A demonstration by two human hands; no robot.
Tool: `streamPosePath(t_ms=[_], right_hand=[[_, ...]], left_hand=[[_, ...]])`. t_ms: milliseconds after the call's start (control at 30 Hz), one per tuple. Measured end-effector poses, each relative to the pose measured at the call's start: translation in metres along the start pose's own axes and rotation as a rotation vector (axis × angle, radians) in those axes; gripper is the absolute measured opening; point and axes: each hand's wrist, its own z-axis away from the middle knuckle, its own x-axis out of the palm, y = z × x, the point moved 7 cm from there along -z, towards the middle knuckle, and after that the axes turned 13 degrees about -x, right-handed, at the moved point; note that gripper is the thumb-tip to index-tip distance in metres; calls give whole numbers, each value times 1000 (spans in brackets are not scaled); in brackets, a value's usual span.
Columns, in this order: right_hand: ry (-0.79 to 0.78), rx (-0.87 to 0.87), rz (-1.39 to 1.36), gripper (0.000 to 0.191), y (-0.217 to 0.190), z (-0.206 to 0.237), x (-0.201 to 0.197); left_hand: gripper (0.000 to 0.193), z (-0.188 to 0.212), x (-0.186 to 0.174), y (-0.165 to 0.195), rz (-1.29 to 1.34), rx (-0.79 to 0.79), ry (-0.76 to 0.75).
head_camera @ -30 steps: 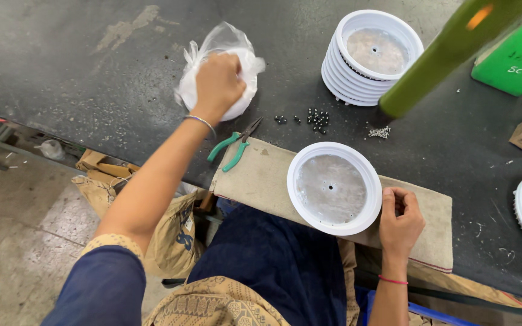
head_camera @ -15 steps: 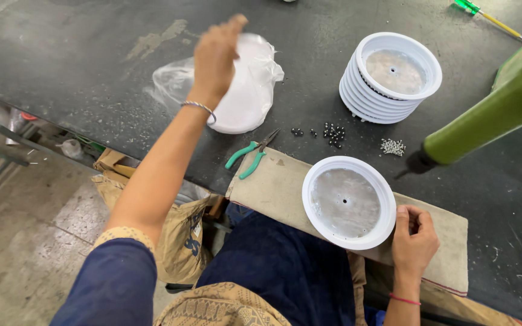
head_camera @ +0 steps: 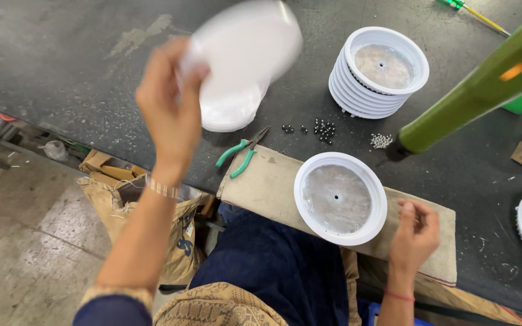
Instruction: The person assembles white plastic light fixture covers at a workbench. They place small screws onto a ribbed plastic diffuser cover, drive the screws in with a green electric screwdriver, then stack the finished covers on the bench and start the next unit.
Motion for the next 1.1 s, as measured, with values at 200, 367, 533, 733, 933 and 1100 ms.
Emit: streamPosePath(t_ms=[200, 367, 533, 733, 933, 1100], right_hand=[[-47, -31, -98, 10, -59, 12, 17], [-183, -36, -184, 19, -102, 16, 57], [-309, -45, -276, 40, -122, 18, 87], [-344, 215, -504, 30, -112, 40, 97], [-606, 213, -126, 19, -135, 42, 53], [-796, 186, 118, 27, -161, 50, 37]], left_hand=[[19, 85, 10, 35, 13, -165, -315], [15, 105, 8, 36, 9, -205, -366], [16, 116, -2, 16, 87, -296, -407], [25, 137, 17, -31, 742, -816, -490], [44, 120, 12, 9, 259, -347, -652], [32, 152, 20, 14, 16, -498, -907]])
